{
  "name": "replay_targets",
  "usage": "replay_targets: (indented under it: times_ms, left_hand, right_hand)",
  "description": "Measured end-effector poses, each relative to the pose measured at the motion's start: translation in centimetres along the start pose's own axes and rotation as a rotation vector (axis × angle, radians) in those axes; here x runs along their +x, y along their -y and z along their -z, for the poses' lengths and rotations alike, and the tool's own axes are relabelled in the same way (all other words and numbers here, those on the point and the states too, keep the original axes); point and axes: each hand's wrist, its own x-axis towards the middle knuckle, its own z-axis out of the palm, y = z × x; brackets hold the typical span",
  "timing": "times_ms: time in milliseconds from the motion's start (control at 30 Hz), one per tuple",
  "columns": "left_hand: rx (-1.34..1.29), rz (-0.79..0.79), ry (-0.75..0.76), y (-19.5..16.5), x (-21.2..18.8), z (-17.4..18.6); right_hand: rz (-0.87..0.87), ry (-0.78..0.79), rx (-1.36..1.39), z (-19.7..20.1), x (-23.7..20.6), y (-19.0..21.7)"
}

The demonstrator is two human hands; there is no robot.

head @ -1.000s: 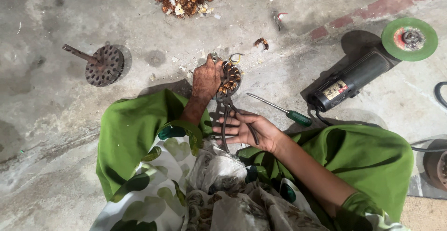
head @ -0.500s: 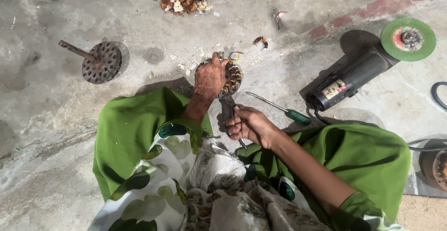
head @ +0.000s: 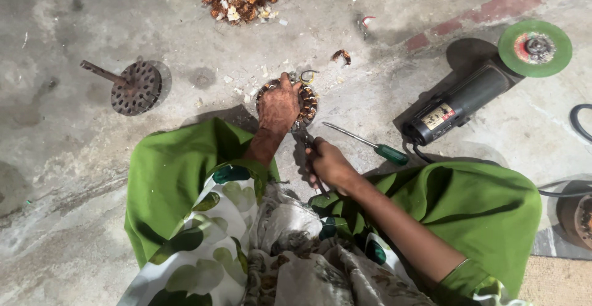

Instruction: The person uses an angle grinder to trim copper windings on a motor stator, then uses a screwdriver and pliers to adjust and remove wire sections. The person sits on the floor throughout the task.

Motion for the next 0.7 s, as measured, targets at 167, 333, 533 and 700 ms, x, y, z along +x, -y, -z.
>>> replay_targets:
  times_ms: [167,333,533,700]
  left_hand:
    - [0.008,0.03,0.037,0.2,0.3,0.5]
    - [0.011,-0.016,-0.036,0.5,0.4,0.4]
    - [-0.008,-0.051,-0.067,0.9,0.3,0.2]
    - [0.035,-0.046,-0.03,0.9,0.2,-0.2]
  right_hand:
    - [-0.06,0.304,0.622,1.5,-0.5,-0.7]
    - [0.111,0.674,1.047,2.0,-0.3,-1.6]
    - [0.116,0.727,1.169,1.9,1.3,-2.5]
    - [0.06,0.619,1.175,1.9,3.3,-4.0]
